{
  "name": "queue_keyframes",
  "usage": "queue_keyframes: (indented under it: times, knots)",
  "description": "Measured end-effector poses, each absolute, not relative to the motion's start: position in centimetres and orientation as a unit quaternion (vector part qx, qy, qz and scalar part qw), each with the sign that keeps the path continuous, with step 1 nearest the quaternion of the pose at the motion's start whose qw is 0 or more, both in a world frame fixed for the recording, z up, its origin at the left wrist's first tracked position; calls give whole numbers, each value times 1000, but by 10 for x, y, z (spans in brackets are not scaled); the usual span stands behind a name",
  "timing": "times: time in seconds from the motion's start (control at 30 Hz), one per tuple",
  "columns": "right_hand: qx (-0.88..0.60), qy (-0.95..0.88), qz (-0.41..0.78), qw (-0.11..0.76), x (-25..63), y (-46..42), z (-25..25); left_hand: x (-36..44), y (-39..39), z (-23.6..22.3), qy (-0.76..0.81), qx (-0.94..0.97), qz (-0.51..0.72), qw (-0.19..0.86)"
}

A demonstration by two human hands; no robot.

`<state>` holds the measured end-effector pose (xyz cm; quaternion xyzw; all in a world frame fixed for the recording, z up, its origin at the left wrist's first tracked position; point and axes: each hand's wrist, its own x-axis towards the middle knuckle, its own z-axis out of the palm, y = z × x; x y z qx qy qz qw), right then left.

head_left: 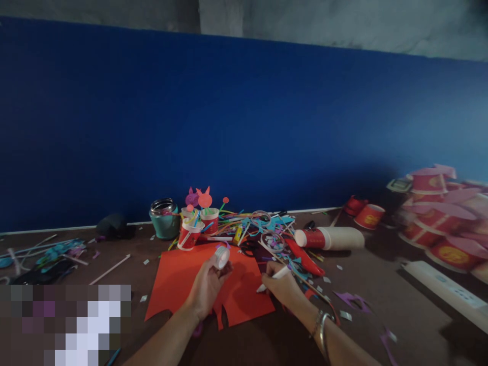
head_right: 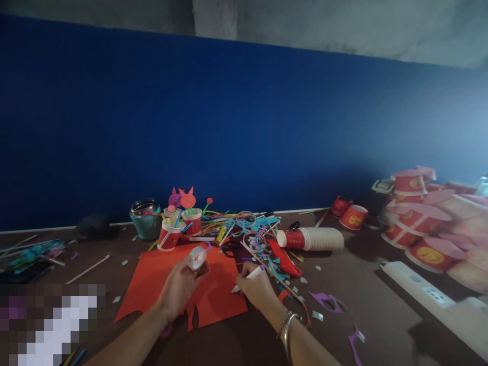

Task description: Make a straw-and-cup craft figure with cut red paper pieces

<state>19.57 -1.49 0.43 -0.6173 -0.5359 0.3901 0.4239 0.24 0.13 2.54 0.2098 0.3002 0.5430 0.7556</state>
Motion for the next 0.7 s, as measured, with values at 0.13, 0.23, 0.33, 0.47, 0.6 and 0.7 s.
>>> queue_keyframes:
  times: [0.13,0.23,0.33,0.47,0.6,0.7]
  knots:
    - [-616,-537,389,425,195,-16,5,2,1,25,302,213,541,755]
    - [-612,-538,390,429,195,-16,7,2,1,24,293,218,542,757]
    - [-610,-540,387,432,194,-16,7,2,1,24,293,215,538,760]
    - [-615,-537,388,428,195,-15,6,2,2,24,296,207,539,761]
    - [-617,-540,381,427,195,-15,5,2,2,23,297,208,543,758]
    - [-619,-545,374,425,196,-15,5,2,1,23,300,209,543,756]
